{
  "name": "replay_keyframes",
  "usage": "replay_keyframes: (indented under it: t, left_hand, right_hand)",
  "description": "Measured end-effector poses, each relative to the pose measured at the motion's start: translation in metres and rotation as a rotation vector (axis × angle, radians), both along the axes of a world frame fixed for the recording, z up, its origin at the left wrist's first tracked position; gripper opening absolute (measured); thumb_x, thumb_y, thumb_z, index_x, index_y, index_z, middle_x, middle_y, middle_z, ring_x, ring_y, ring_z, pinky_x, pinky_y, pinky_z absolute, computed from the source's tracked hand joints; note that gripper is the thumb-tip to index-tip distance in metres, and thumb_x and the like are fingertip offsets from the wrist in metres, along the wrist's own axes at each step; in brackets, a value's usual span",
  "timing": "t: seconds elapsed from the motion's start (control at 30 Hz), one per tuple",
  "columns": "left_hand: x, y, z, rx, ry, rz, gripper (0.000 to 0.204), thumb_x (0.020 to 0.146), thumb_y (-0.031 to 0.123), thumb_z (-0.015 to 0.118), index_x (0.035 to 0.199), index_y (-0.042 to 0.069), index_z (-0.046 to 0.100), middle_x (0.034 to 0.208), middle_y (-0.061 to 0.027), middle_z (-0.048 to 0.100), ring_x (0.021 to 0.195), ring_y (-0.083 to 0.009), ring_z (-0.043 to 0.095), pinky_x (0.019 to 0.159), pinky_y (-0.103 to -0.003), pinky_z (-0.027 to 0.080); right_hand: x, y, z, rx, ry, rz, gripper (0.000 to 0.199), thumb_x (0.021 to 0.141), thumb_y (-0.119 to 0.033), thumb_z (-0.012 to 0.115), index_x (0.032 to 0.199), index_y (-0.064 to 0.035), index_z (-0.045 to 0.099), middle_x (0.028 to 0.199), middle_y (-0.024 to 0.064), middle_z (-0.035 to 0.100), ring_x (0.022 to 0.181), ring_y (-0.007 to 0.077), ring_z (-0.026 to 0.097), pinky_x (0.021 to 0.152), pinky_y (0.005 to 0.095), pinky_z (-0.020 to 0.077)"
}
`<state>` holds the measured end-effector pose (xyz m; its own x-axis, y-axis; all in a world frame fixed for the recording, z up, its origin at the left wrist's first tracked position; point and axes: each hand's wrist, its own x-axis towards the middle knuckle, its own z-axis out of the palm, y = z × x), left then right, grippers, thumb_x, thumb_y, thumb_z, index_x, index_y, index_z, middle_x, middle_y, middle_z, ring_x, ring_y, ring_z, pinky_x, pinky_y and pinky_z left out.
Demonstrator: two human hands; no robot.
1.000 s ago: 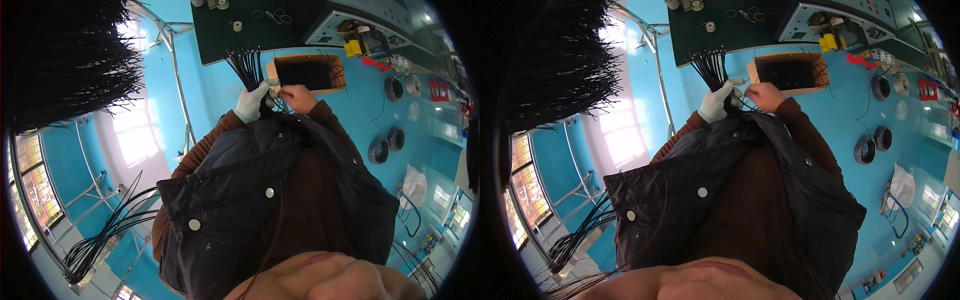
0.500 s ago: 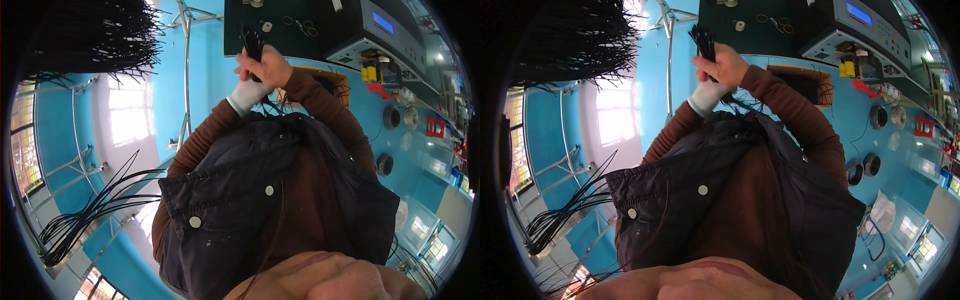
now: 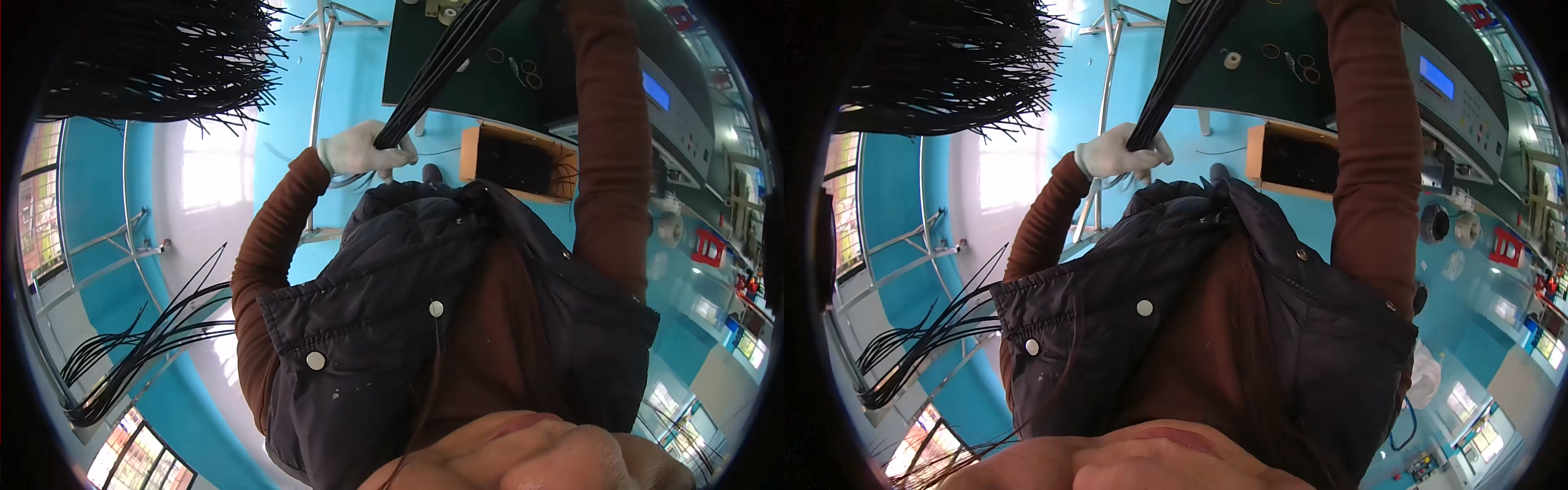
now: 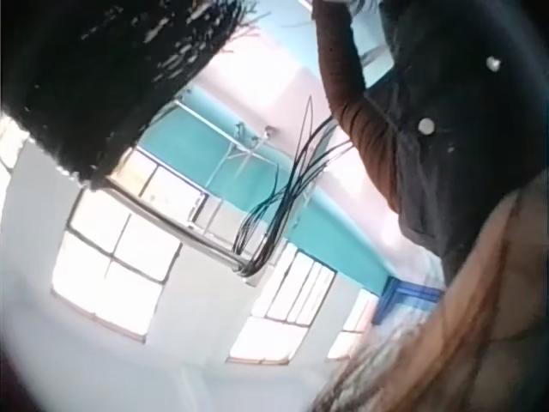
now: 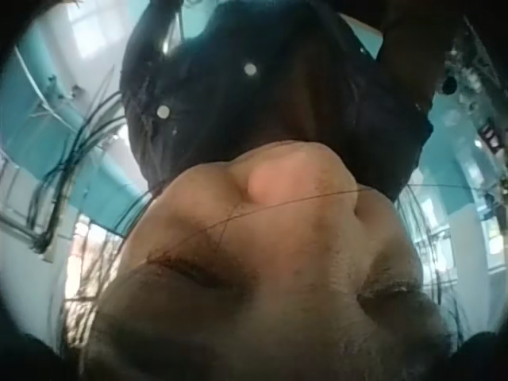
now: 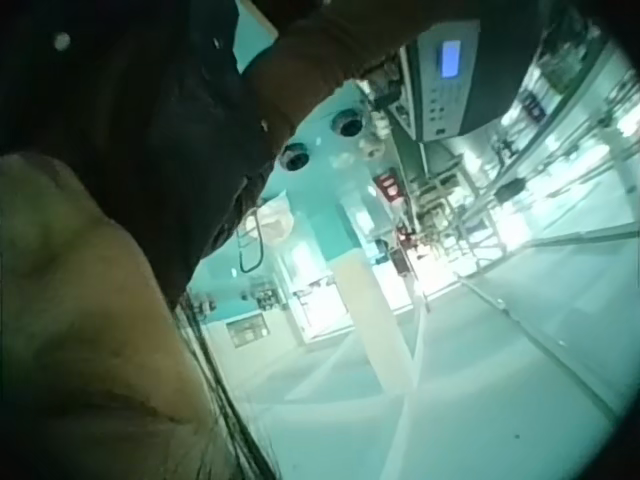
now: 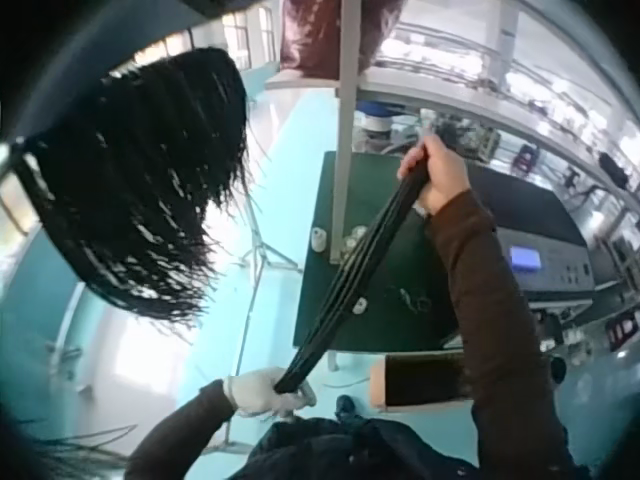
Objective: The person wraps tape around a bundle of wires, hangs it onto a rack, presses a button on a machine, and gathers another set of wires from the rack to bundle them together by hand.
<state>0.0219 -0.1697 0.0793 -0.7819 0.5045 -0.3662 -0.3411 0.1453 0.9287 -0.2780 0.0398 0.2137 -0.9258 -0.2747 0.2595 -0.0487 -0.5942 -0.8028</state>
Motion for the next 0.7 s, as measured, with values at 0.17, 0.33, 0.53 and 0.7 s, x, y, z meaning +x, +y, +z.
replay_keyframes:
  t: [0.17,0.33,0.53,0.7]
  left_hand:
    - [-0.019,-0.004,0.0,0.185,-0.23,-0.074,0.029,0.082,0.012,0.047,0.098,-0.012,0.049,0.052,-0.0033,0.05,0.046,-0.0123,0.053,0.05,-0.023,0.047]
    - [-0.052,0.016,-0.044,0.234,-0.305,0.085,0.029,0.086,0.018,0.044,0.096,-0.008,0.051,0.044,-0.0033,0.045,0.039,-0.0113,0.047,0.041,-0.024,0.039]
    - [-0.112,0.003,-0.091,0.133,-0.405,0.158,0.026,0.086,0.023,0.046,0.083,-0.001,0.054,0.043,-0.0005,0.038,0.034,-0.0106,0.037,0.036,-0.025,0.034]
    - [-0.116,-0.023,-0.093,0.108,-0.464,0.207,0.03,0.086,0.028,0.049,0.071,0.002,0.049,0.045,-0.0004,0.038,0.036,-0.0099,0.037,0.036,-0.025,0.034]
  right_hand:
    - [-0.091,0.0,-0.088,0.015,-0.264,-0.063,0.03,0.09,-0.023,0.051,0.066,-0.0072,0.047,0.055,0.0089,0.048,0.051,0.0233,0.049,0.051,0.0378,0.0443]
    - [-0.175,-0.004,-0.173,0.159,-0.444,-0.176,0.024,0.09,-0.026,0.051,0.08,-0.0036,0.053,0.062,0.0106,0.048,0.055,0.0238,0.051,0.05,0.0384,0.0443]
    - [-0.204,0.056,-0.321,0.748,-0.949,-0.05,0.083,0.08,-0.048,0.06,0.142,-0.0197,0.012,0.087,0.0122,0.057,0.072,0.0258,0.057,0.058,0.045,0.0503]
    - [0.036,-0.001,-0.32,1.297,0.163,-0.069,0.055,0.072,-0.039,0.07,0.109,-0.0031,0.053,0.104,0.0157,0.054,0.092,0.025,0.057,0.079,0.0355,0.0461]
